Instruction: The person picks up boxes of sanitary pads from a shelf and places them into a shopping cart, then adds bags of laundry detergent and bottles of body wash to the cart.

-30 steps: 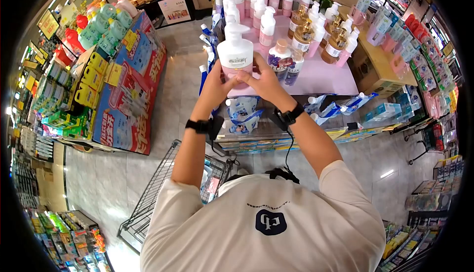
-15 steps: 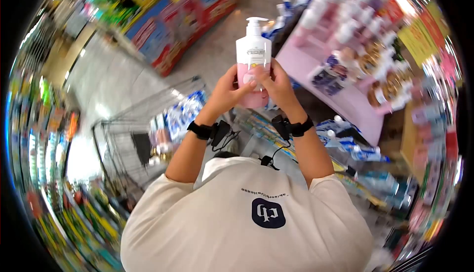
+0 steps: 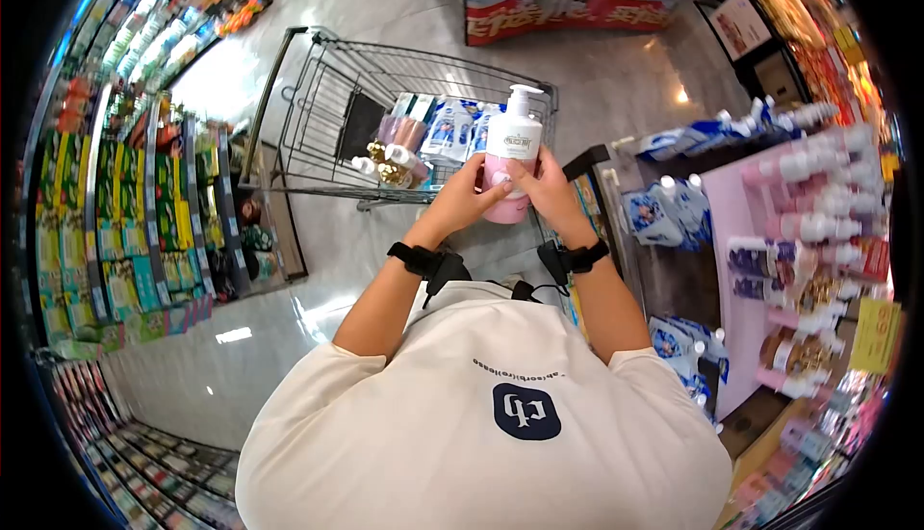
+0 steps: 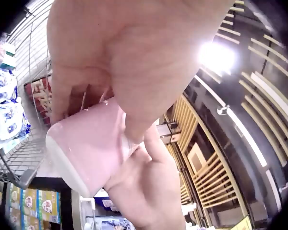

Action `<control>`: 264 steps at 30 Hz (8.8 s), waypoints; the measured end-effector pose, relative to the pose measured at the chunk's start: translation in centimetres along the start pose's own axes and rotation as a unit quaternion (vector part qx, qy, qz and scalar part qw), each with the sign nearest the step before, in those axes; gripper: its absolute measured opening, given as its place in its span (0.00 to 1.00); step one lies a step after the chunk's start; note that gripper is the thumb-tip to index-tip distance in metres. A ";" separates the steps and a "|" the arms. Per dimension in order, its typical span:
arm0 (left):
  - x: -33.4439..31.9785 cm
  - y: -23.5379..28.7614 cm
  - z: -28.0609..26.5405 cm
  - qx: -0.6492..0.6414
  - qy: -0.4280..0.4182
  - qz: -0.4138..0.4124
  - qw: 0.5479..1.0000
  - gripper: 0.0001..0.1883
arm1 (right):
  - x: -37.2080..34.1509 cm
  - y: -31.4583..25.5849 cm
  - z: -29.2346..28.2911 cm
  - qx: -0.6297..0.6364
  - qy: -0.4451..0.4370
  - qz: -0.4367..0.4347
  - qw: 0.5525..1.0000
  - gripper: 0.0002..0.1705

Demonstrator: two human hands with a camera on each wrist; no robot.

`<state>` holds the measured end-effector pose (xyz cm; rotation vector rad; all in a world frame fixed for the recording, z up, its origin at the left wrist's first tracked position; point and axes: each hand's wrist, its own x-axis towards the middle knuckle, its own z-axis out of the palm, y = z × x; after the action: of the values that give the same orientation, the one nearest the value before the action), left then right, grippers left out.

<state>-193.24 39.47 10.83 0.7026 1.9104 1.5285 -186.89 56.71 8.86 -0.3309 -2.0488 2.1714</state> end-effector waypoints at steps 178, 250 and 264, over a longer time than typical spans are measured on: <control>82.0 -17.2 16.4 0.528 -0.459 0.161 0.696 0.25 | 23.5 -4.7 -32.5 -0.231 0.783 0.124 0.564 0.09; 72.2 13.9 35.6 -0.167 -0.489 0.077 0.853 0.16 | 29.8 -8.5 -50.8 -0.004 0.687 -0.069 0.723 0.27; 88.8 0.4 35.0 -0.069 -0.355 -0.078 0.929 0.24 | 45.2 6.8 -63.1 0.000 0.554 0.146 0.820 0.30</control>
<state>-229.01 126.49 -5.22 0.8677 1.2635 1.0848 -214.29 128.47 -4.01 -1.5408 -1.3191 1.4141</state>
